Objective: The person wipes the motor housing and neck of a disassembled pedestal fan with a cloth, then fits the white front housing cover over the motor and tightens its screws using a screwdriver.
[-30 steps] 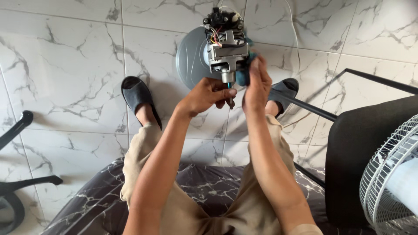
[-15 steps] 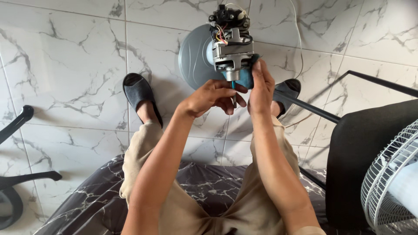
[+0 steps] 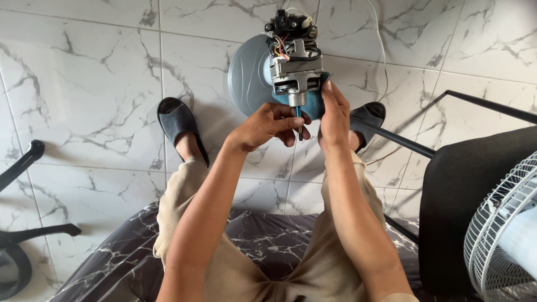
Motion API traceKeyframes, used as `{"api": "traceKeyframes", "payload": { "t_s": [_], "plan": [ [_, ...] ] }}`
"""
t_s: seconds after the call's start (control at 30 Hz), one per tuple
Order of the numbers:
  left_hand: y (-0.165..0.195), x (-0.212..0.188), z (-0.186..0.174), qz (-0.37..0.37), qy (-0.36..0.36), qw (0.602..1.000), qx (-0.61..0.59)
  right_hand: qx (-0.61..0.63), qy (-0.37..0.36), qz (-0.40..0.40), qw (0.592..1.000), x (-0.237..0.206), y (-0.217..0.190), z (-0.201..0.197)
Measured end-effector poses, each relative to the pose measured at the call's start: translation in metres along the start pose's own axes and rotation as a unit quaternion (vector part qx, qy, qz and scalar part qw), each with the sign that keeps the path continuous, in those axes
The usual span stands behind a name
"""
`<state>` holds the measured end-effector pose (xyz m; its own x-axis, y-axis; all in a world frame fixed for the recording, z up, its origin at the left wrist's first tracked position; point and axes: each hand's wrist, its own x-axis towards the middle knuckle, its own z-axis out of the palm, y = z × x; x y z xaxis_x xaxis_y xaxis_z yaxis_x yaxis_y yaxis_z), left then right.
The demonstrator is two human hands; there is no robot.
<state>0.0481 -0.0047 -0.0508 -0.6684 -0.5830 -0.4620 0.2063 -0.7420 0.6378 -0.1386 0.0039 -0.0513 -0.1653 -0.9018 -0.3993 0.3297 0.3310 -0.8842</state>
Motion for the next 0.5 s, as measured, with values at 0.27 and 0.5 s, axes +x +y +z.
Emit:
{"api": "traceKeyframes", "payload": {
  "t_s": [0.27,0.5],
  "plan": [
    [-0.0022,0.0025,0.0002,0.014,0.019,0.999,0.030,0.038,-0.015,0.000,0.999,0.0054,0.0068,-0.0056],
    [-0.0049,0.0031,-0.0010,0.016,0.022,0.999,0.024,0.035,-0.028,0.005,0.999,0.0061,0.0056,-0.0038]
  ]
}}
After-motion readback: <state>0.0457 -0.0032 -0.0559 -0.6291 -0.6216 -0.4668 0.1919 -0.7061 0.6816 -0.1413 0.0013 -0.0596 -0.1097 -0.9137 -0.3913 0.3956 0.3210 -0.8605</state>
